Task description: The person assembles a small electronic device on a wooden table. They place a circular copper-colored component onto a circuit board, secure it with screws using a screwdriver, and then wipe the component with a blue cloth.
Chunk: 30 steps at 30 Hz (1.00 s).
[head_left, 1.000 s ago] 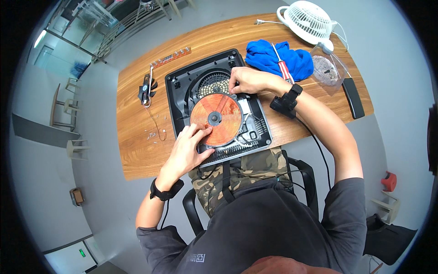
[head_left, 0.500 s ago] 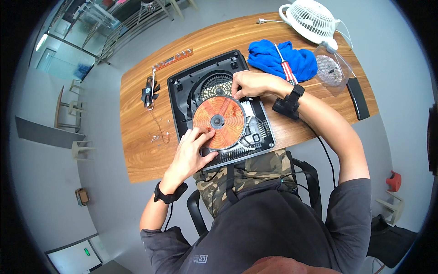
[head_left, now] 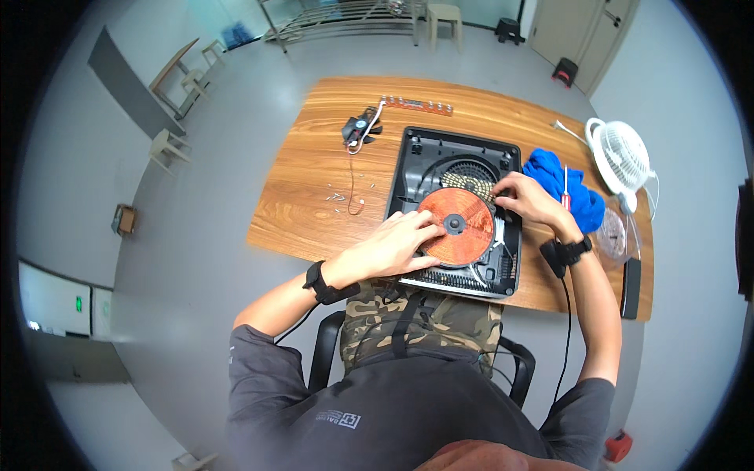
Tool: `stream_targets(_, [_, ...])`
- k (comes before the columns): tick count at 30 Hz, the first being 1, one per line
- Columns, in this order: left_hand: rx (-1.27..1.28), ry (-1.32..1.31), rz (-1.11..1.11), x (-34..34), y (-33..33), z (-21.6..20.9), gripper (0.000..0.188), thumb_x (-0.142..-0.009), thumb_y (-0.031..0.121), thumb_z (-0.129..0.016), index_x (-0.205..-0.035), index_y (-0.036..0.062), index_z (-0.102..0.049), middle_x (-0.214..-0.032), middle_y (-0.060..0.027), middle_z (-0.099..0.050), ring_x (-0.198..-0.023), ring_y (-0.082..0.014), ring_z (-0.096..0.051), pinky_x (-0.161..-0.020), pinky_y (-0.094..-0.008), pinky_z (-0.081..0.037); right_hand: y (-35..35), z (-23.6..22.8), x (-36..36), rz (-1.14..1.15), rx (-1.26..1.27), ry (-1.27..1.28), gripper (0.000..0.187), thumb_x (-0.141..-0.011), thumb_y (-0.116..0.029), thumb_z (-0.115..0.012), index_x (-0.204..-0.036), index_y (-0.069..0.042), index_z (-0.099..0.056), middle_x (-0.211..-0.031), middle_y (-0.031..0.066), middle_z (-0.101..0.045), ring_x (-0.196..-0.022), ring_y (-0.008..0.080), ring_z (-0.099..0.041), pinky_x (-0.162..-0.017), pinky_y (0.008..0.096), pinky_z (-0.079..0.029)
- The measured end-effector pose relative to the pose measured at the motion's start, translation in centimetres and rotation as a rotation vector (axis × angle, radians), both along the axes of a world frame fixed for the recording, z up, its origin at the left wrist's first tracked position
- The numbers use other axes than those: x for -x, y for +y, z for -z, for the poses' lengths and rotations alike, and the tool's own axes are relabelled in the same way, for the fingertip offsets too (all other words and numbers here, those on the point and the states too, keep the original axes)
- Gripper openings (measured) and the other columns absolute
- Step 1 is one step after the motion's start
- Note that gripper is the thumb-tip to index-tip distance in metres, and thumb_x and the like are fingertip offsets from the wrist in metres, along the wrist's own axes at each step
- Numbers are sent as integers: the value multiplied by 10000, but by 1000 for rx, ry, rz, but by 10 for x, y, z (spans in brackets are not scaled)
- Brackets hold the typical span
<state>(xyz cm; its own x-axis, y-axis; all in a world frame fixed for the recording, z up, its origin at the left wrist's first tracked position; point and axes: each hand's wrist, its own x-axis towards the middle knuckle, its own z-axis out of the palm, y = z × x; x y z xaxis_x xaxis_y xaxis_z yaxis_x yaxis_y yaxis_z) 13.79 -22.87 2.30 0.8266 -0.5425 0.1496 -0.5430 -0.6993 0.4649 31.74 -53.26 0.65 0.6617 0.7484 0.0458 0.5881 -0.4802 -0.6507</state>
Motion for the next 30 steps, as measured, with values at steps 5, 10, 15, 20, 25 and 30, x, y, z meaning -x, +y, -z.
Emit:
stream_targets(5, [200, -126, -173, -25, 45, 1, 227, -901, 168, -728, -1072, 22, -690, -1042, -152, -643, -939, -322, -671, -831, -425, -559, -55, -27, -6, 303, 206, -247, 195, -889, -175, -724, -910, -4, -634, -924, 179, -641, -893, 363, -638, -817, 441, -519])
stream_targets(10, [84, 24, -531, -57, 136, 26, 155, -903, 117, -700, -1004, -1, -714, -1024, -163, -671, -949, -349, -687, -859, -428, -562, -118, -1, -11, 489, 501, -329, 403, -929, -319, -721, -1064, 27, -564, -1060, 258, -639, -996, 446, -645, -856, 518, -521])
stream_targets(15, [-46, -6, -441, -69, 153, 53, 168, -894, 125, -738, -1017, 11, -724, -1011, -163, -688, -940, -353, -697, -825, -446, -564, -119, 30, -1, 581, 591, -271, 578, -925, -402, -729, -1200, 33, -466, -1167, 333, -622, -1012, 507, -665, -851, 535, -563])
stream_targets(20, [-118, -1, -395, -75, 125, 51, 190, -892, 146, -734, -1004, -5, -706, -1045, -199, -688, -1001, -409, -673, -873, -480, -555, -126, 46, -10, 620, 590, -228, 587, -915, -371, -747, -1189, 56, -451, -1177, 364, -623, -986, 500, -680, -828, 544, -568])
stream_targets(25, [-154, -29, -425, -80, 123, 70, 156, -900, 148, -723, -970, 10, -701, -1047, -193, -687, -1004, -418, -663, -864, -485, -549, -122, 36, -1, 608, 534, -59, 744, -784, -346, -869, -1221, 73, -436, -1201, 371, -616, -1145, 514, -630, -963, 499, -532])
stream_targets(30, [-152, -49, -410, -84, 122, 77, 133, -892, 125, -713, -960, 11, -697, -994, -188, -707, -982, -410, -679, -844, -487, -556, -131, 32, 7, 555, 470, -120, 550, -778, -203, -798, -1149, 69, -496, -1124, 346, -624, -1113, 471, -639, -938, 476, -526])
